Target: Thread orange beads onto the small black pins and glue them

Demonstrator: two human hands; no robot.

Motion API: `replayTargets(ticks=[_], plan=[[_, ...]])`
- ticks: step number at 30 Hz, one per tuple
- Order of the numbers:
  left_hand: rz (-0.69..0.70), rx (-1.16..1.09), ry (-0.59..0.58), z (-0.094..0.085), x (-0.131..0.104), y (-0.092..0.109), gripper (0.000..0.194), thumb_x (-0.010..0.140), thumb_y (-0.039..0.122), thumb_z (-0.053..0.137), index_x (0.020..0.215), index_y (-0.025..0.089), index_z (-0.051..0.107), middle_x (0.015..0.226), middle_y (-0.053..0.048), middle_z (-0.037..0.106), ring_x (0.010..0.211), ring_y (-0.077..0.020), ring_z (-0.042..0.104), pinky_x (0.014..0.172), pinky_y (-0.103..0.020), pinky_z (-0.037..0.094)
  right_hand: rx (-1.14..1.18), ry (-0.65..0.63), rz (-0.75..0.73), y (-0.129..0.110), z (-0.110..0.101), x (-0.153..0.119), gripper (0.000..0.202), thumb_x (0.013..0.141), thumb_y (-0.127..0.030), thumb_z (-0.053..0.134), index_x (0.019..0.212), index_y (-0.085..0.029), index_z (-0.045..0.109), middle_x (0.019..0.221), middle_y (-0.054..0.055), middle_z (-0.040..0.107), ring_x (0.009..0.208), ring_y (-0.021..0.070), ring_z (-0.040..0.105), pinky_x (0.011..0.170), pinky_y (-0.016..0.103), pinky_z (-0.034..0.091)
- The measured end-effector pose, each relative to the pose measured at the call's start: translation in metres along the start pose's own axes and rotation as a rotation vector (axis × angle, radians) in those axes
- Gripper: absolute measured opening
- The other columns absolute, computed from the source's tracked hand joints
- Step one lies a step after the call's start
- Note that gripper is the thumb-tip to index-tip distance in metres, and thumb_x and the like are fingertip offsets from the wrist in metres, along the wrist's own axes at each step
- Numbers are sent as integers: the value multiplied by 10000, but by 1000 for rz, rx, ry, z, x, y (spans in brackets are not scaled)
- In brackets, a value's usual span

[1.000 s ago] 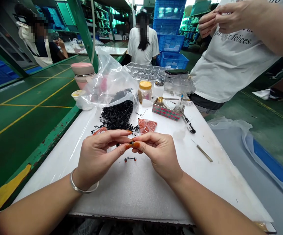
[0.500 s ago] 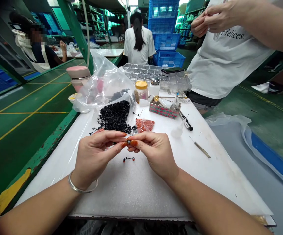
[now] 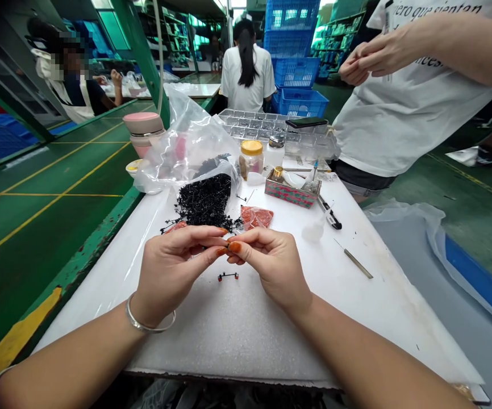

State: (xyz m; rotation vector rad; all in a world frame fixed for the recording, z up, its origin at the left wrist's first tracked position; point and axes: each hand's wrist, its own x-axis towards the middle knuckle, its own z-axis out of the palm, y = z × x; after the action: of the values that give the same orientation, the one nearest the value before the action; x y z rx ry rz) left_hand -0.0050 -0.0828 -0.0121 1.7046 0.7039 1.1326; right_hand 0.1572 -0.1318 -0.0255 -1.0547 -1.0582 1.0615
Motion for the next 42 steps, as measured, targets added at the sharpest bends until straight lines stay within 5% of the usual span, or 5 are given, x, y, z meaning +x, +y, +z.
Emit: replayTargets(ticks=[9,27,37,42], plan=[[-173,-200,2,4,4,7,213,698,151,793,902,147,734,776,-27,764,697,-173,736,668,-230,627,13,36,-10,0,6,-4,99,730,-272,772,758,-198,714,695,0,697,605,112,639,583,242,548],[-112,-186,1,5,-4,5,213,745,140,753,954,180,759,807,-34,769,697,-156,727,632,-227,620,110,-11,-2,3,9,-6,127,779,-275,726,773,-193,629,681,-27,629,595,102,620,575,245,512],[-218,-295,13,9,0,7,219,705,133,778,922,156,758,741,-31,761,628,-159,714,604,-251,618,94,26,-27,3,12,-7,176,779,-295,722,749,-195,581,668,-27,628,610,113,628,543,239,495],[-283,-330,11,6,7,4,207,713,130,769,917,165,753,837,-37,771,762,-163,732,711,-244,611,-21,22,-20,-3,9,0,161,826,-337,676,817,-182,633,666,-6,663,620,115,643,542,225,481]])
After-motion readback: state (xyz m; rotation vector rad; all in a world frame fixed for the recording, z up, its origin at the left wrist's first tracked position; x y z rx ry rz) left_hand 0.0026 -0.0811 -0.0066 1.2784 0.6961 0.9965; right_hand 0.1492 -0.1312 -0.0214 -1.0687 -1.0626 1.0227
